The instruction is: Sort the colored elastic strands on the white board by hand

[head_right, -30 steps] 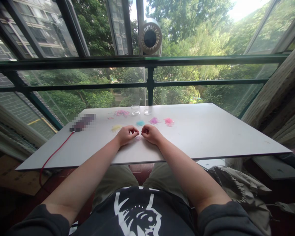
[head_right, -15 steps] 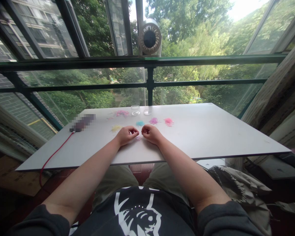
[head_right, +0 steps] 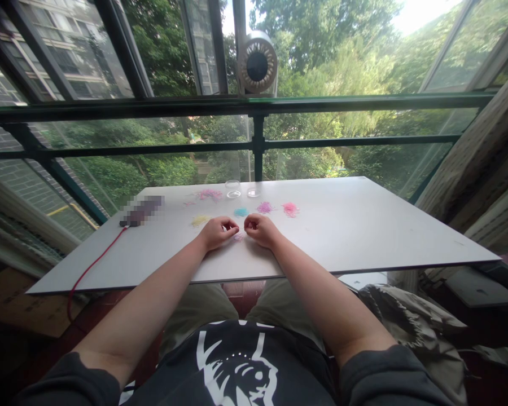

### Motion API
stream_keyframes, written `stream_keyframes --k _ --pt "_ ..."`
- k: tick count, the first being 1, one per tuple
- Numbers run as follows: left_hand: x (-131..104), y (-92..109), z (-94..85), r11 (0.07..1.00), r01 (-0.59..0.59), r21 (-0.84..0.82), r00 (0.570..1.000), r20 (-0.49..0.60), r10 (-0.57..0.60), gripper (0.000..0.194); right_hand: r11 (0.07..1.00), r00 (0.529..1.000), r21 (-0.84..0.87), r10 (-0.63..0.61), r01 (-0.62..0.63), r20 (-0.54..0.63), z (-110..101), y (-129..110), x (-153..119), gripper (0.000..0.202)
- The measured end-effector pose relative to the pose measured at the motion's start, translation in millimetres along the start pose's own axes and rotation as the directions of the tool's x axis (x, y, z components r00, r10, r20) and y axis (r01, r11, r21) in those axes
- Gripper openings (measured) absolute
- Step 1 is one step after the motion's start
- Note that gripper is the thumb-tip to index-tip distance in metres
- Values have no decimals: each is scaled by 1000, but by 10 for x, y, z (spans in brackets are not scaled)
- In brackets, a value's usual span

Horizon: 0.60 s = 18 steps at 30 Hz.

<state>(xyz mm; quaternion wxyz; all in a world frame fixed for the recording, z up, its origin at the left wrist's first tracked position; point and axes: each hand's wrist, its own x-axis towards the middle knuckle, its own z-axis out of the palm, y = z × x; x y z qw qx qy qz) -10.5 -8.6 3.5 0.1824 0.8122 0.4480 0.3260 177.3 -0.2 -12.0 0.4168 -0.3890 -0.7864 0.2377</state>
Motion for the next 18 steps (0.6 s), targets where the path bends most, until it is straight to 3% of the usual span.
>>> stream_keyframes --k 18 --pt "-3 -15 10 1000 -9 -10 1000 18 9 19 999 999 19 35 -36 28 -5 -41 -10 5"
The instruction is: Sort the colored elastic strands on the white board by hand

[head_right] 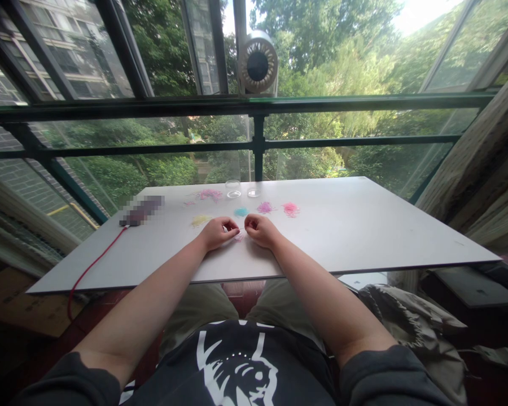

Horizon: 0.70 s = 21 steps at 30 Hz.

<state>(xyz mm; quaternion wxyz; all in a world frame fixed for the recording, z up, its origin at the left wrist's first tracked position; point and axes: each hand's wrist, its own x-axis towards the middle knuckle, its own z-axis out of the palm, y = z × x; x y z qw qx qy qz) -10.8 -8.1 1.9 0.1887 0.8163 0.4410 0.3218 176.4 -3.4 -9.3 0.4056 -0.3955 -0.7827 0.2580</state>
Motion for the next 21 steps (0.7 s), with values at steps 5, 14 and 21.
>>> stream_keyframes --k 5,14,21 --pt "-2 0 1 1000 0 -2 1000 -4 0 18 999 1000 -33 -1 1 7 7 -16 -6 5" --pt "-6 9 -9 1000 20 5 1000 13 -20 20 999 1000 -47 -2 3 21 8 -14 -10 5" --pt "-12 26 -14 999 32 7 999 13 -32 20 996 1000 -90 -21 22 16 9 -4 -3 8"
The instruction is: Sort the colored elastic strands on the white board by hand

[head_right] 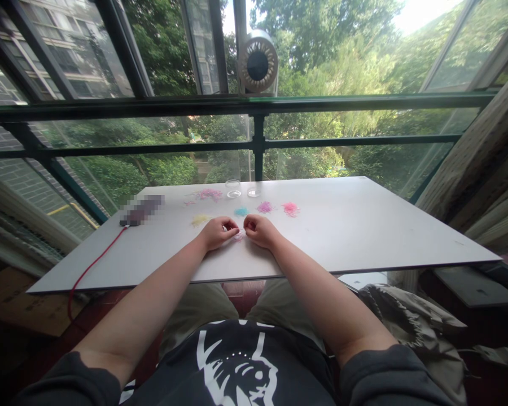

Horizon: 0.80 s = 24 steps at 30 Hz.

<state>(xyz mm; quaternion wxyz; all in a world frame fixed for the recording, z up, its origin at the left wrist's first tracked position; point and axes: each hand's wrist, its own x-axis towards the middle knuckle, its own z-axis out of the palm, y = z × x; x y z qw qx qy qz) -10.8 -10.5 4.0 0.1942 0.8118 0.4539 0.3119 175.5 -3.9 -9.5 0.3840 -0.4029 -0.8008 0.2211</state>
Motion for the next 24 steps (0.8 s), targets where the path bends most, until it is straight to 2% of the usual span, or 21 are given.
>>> stream_keyframes --k 7,13,18,24 --pt "17 -21 19 1000 27 16 999 -47 -26 21 998 999 -59 1 -4 -45 -2 6 13 9" --pt "29 -47 17 996 86 21 992 -93 -84 21 979 987 -167 98 -119 -129 -25 55 30 11" --pt "26 -67 15 990 138 6 982 -134 -136 21 898 927 -298 240 -325 -288 -122 188 44 13" --pt "21 -65 11 988 156 9 980 -129 -153 21 774 854 -401 337 -491 -395 -242 285 83 16"
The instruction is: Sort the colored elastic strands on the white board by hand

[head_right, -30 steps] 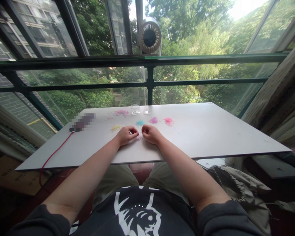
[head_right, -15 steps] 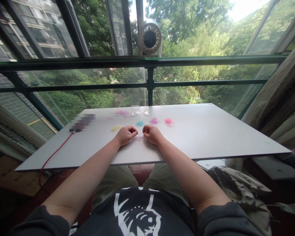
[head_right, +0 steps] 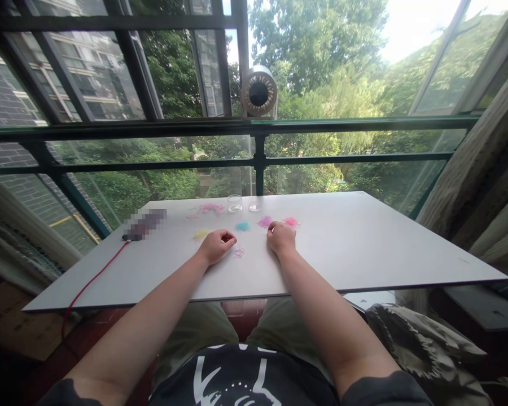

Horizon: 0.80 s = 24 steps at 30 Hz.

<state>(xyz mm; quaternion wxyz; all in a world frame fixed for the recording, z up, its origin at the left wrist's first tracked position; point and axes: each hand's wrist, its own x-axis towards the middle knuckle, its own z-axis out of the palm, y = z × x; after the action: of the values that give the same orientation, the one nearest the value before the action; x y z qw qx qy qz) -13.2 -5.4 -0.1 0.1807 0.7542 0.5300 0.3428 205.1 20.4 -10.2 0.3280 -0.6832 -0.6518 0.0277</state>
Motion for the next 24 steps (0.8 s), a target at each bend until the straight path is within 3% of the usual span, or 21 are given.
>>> stream_keyframes --k 8,12,16,19,24 --pt "5 5 -4 1000 4 5 1000 16 -4 22 996 999 -87 26 -24 25 67 -4 161 19" --pt "0 18 -14 1000 4 10 1000 20 -4 22 999 1000 -26 19 -19 -23 66 25 149 21" --pt "-9 25 -17 1000 0 11 1000 22 0 22 988 995 142 72 -61 -74 6 128 72 28" --pt "-12 22 -11 1000 0 12 1000 24 0 21 967 991 231 122 -106 -54 -31 193 30 34" --pt "-9 2 1 999 -18 34 999 45 17 21 978 991 164 125 -130 36 -31 176 29 37"
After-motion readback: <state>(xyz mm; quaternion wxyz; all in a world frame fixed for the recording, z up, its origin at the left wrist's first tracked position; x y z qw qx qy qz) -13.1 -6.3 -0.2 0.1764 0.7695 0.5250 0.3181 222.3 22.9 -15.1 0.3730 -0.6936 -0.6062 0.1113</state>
